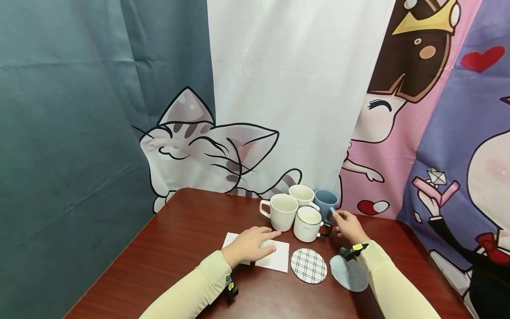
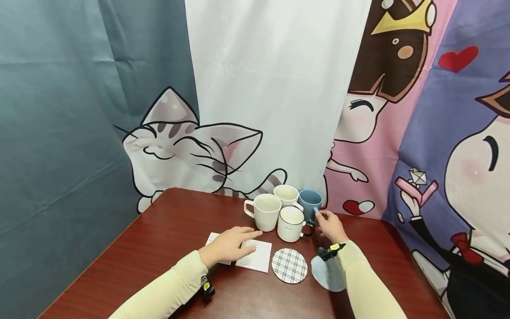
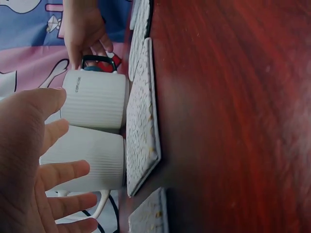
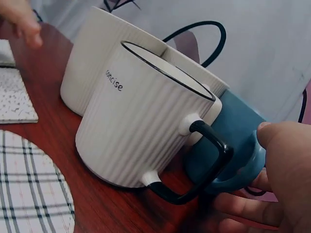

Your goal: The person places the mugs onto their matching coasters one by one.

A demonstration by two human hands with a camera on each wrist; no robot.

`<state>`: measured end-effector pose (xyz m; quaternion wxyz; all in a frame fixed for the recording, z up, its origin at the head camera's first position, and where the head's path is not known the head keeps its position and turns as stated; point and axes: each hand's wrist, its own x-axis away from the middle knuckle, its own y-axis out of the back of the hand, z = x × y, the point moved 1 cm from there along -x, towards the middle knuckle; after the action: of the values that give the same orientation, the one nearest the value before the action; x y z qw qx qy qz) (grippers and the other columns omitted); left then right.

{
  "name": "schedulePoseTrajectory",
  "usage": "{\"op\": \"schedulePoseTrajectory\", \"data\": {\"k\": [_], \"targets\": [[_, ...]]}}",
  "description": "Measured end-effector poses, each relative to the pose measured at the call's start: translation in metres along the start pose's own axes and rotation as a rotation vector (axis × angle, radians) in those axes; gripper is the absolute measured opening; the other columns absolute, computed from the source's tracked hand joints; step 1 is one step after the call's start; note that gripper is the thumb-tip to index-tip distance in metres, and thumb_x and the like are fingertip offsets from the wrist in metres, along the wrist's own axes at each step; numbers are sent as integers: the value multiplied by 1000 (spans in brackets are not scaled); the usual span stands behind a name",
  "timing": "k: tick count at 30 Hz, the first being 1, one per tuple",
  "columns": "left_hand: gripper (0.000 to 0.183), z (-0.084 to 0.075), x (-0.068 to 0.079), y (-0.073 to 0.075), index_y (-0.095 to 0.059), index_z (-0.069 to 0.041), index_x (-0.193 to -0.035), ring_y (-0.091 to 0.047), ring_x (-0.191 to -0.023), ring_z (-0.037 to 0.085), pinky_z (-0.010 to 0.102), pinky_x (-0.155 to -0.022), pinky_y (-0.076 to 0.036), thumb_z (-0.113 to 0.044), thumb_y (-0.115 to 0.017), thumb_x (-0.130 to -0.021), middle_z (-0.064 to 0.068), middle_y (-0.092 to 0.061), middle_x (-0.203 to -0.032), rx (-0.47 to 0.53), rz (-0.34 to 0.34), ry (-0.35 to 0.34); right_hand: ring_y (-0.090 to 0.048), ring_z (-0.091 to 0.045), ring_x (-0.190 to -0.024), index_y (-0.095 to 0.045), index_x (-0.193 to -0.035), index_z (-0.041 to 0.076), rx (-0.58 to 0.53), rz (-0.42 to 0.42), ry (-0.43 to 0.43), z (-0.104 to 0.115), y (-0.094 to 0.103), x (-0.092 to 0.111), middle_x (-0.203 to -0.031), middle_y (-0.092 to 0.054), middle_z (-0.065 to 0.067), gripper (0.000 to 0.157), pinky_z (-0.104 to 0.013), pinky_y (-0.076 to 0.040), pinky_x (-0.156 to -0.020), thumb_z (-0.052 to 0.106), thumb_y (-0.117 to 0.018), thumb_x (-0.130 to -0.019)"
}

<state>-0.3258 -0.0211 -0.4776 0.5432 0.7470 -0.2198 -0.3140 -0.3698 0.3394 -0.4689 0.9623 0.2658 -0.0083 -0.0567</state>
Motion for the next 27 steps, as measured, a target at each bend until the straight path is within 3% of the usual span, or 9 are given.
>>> {"op": "schedulePoseTrajectory", "data": {"k": [5, 12, 16, 27], "targets": [[52, -6, 3, -7, -53, -31, -149, -58, -126, 29, 48, -100, -49, -49, -53, -100, 5, -58, -143, -10, 28, 11, -58, -17, -75, -49, -134, -9, -45, 49, -46, -3, -5, -7, -120, -60, -26, 50, -36, -57, -67, 34, -40, -110], [52, -12, 5, -15, -54, -32, -148, -56, -127, 28, 46, -103, -47, -51, -53, -100, 3, -58, -143, -17, 59, 3, -67, -23, -76, -49, -131, -9, -106, 69, -81, -5, -11, -16, -106, -66, -15, 56, -37, -55, -65, 41, -33, -110], [52, -13, 4, -20, -54, -33, -147, -55, -129, 28, 45, -105, -46, -52, -54, -99, 4, -58, -144, -13, 60, 2, -65, -22, -73, -49, -130, -7, -160, 88, -127, -4, -13, -20, -98, -63, -9, 57, -35, -54, -61, 43, -32, -110], [51, -10, 6, -25, -53, -33, -149, -52, -131, 29, 51, -105, -42, -50, -54, -100, 4, -56, -146, 67, 50, 19, -48, -17, -63, -62, -96, 6, -221, 112, -156, -4, -14, -31, -74, -51, 1, 48, -31, -46, -54, 41, -33, -110]]}}
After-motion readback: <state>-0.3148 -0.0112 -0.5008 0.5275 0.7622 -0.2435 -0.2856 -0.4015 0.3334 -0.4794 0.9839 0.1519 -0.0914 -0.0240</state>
